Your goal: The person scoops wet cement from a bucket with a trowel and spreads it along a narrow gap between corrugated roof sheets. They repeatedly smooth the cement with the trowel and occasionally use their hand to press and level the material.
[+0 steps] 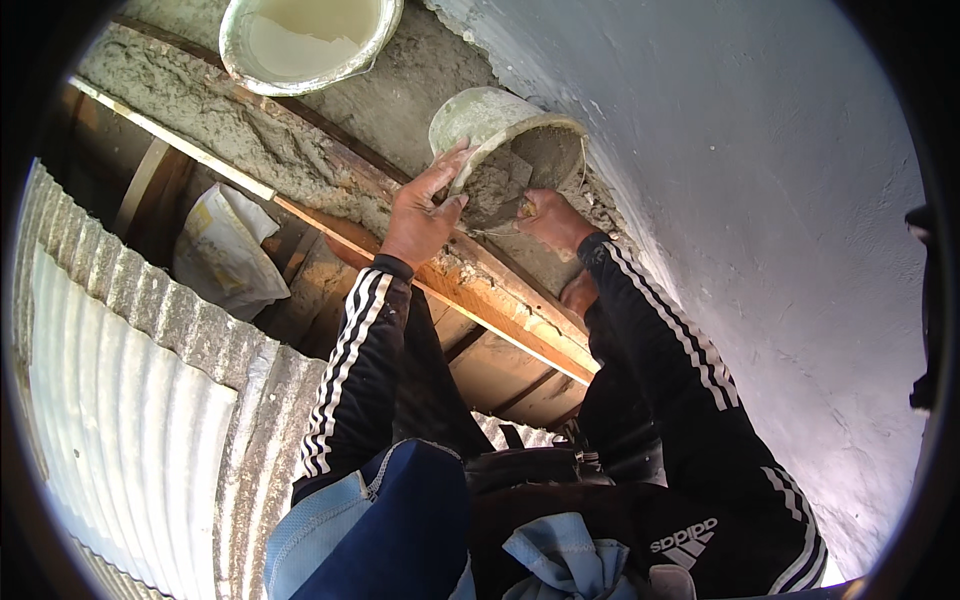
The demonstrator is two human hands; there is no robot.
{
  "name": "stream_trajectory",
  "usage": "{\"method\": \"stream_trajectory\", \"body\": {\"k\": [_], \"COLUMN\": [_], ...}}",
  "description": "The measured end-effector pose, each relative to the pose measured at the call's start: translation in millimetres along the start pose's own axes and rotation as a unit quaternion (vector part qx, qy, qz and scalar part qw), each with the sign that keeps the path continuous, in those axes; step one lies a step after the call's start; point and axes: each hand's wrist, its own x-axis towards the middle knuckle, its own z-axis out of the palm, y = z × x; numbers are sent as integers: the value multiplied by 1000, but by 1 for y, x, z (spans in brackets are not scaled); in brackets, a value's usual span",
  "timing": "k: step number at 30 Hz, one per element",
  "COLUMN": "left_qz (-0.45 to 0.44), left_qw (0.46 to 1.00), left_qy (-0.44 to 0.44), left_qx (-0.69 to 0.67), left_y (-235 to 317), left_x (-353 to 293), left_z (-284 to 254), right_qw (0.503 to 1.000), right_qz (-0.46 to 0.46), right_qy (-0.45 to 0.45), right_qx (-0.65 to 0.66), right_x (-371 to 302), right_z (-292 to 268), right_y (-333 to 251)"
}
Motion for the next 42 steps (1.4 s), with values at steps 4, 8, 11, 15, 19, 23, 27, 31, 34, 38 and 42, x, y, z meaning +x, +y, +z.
{"method": "stream_trajectory", "body": {"k": [4, 8, 11, 15, 19, 23, 27, 31, 34, 38, 42], "left_qz": [-27, -139, -239, -331, -305, -188, -61, -215, -327, -395, -332], "left_qw": [999, 988, 968, 943, 952, 978, 927, 798, 756, 723, 788], "left_qy": [22, 17, -9, -4, -24, 88, 341, 553, 524, 478, 493], "left_qx": [-2, -65, -72, -27, -17, -20, -146, -103, -218, -304, -157], "left_y": [-3, 0, 14, 36, 56, 79, 69, 10, -24, -46, -28], "left_x": [5, 25, 53, 92, 103, 61, -32, -104, -137, -145, -142], "left_z": [-16, -46, -72, -95, -112, -143, -162, -142, -113, -69, -58], "right_qw": [970, 945, 943, 961, 972, 985, 963, 960, 974, 963, 955], "right_qz": [-33, -64, -83, -100, -92, -83, -246, -189, -82, -109, -171], "right_qy": [-83, -60, -61, -58, -53, -87, 72, 113, 83, 93, 121], "right_qx": [226, 316, 316, 250, 210, 121, -78, -170, -193, -229, -210], "right_x": [-2, -11, -21, -36, -65, -85, -68, -51, -47, -47, -79], "right_z": [23, 26, 14, -2, -2, 28, 105, 162, 184, 192, 157], "right_y": [-21, -33, -33, -43, -63, -85, -114, -126, -125, -128, -134]}}
